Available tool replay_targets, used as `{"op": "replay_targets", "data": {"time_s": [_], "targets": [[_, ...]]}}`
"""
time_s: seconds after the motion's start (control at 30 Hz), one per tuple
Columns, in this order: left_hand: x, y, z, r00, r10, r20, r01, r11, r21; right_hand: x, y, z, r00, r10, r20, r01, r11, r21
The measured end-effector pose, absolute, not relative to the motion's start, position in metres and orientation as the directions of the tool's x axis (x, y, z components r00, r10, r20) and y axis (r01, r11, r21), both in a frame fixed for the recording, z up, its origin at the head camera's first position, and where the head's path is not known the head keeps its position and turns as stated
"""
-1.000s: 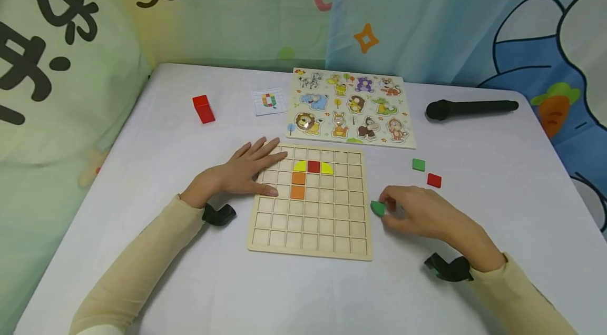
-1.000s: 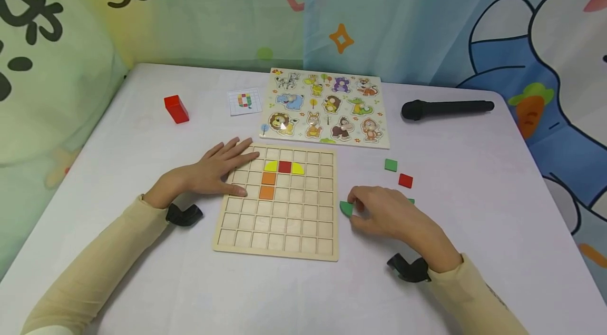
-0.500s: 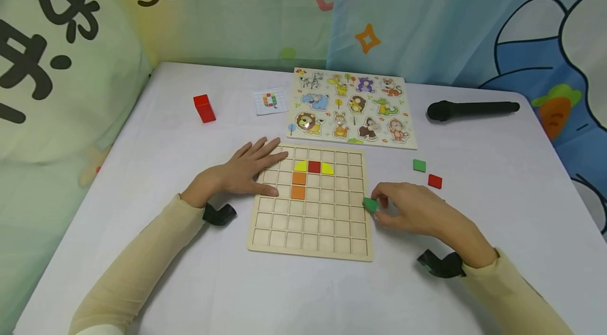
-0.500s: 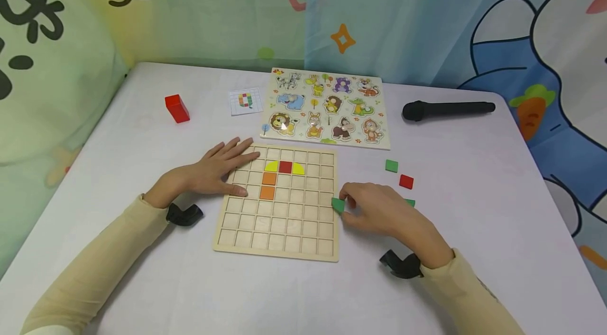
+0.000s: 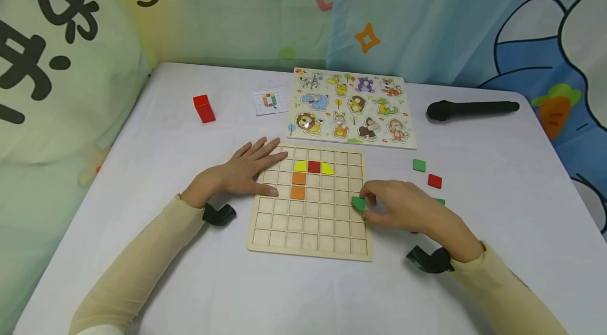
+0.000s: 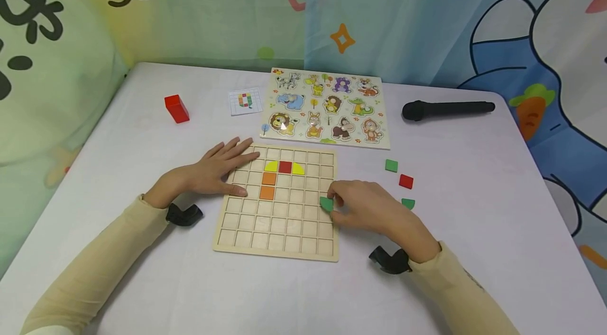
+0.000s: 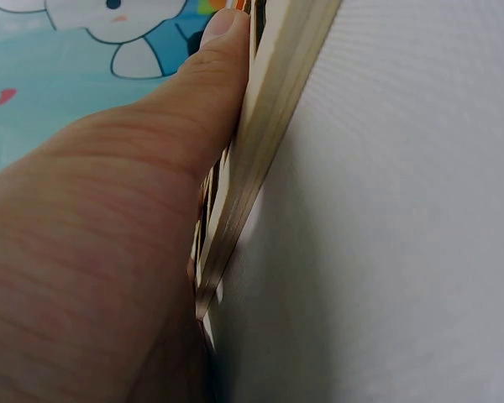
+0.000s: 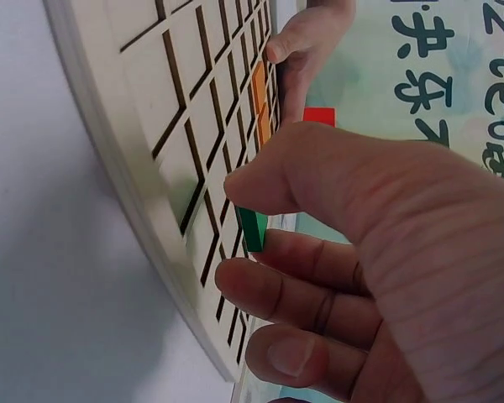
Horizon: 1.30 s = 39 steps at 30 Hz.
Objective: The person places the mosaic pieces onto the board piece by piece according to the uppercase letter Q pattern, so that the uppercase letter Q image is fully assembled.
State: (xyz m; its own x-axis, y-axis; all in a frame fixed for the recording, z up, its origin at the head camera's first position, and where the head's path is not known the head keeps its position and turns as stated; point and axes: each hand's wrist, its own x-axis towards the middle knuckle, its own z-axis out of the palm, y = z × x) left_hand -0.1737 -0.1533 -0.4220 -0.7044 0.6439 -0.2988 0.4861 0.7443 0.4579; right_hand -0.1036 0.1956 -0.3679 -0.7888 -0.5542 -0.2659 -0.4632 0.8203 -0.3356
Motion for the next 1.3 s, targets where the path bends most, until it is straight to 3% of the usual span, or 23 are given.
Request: {"op": "replay_targets", "data": {"time_s": [0.9,1.3], "targets": [[-0.173,-0.154,-0.423,-0.707,0.643,-0.295,0.49,0.746,0.452,-0.111,0.15,-0.366,-0.733,-0.637,-0.24,-0.534,0.756,-0.378],[-0.174,-0.154,-0.424,-0.709,0.638,-0.3,0.486,0.75,0.448,-0.113,0.123,-0.369,-0.674,-0.707,-0.215,-0.613,0.697,-0.371]]}}
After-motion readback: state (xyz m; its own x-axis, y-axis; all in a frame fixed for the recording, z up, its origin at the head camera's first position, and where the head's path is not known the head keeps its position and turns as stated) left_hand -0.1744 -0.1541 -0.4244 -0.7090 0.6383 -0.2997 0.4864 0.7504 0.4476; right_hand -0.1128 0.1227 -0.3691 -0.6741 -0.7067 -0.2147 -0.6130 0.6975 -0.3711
